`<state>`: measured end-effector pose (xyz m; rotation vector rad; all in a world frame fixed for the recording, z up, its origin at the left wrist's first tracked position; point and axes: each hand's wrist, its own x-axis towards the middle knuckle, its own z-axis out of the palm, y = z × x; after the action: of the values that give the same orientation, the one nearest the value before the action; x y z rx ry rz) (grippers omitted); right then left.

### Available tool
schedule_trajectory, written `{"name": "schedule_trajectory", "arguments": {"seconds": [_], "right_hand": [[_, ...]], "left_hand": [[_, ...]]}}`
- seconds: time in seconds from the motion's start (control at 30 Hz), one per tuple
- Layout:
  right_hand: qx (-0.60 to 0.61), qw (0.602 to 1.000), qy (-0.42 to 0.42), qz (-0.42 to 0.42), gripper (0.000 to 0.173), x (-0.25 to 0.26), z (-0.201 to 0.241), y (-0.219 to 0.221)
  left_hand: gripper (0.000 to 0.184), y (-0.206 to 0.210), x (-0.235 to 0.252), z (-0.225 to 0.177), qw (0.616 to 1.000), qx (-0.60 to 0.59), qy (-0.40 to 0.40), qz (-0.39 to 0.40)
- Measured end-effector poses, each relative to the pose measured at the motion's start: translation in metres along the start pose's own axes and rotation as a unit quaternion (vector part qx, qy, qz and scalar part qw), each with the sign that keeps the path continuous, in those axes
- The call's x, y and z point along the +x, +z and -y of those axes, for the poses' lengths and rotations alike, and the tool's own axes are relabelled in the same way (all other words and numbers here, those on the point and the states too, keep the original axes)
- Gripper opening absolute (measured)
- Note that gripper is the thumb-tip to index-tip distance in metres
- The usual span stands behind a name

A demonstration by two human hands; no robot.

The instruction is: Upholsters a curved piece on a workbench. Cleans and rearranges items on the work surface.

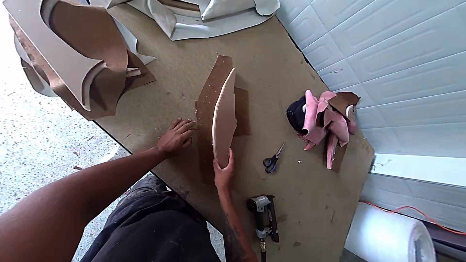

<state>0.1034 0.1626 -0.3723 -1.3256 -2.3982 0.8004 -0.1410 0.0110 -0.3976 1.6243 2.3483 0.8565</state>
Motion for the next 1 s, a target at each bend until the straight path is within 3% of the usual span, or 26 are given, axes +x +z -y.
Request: {"name": "schedule_trajectory", "arguments": {"seconds": [0.1,0.27,0.47,1.0], "right_hand": [[-0.016,0.999,-0.046,-0.014,0.067,-0.004,0.007,-0.015],[-0.003,0.997,-0.079,-0.023,0.057,-0.013,0.036,-0.04],[-0.059,0.996,-0.071,0.007,0.056,-0.02,0.009,0.002],[-0.046,0.998,-0.041,0.001,0.061,-0.04,0.009,0.007]], "left_hand": [[0.041,0.0,0.001,0.002,1.0,0.001,0.006,0.007],[0.039,0.001,0.0,0.004,1.0,0.003,0.002,0.017],[0.033,0.003,-0.002,0.005,1.0,-0.004,0.014,0.014],[0.031,0.005,-0.003,0.007,1.0,-0.011,0.02,-0.003]]}}
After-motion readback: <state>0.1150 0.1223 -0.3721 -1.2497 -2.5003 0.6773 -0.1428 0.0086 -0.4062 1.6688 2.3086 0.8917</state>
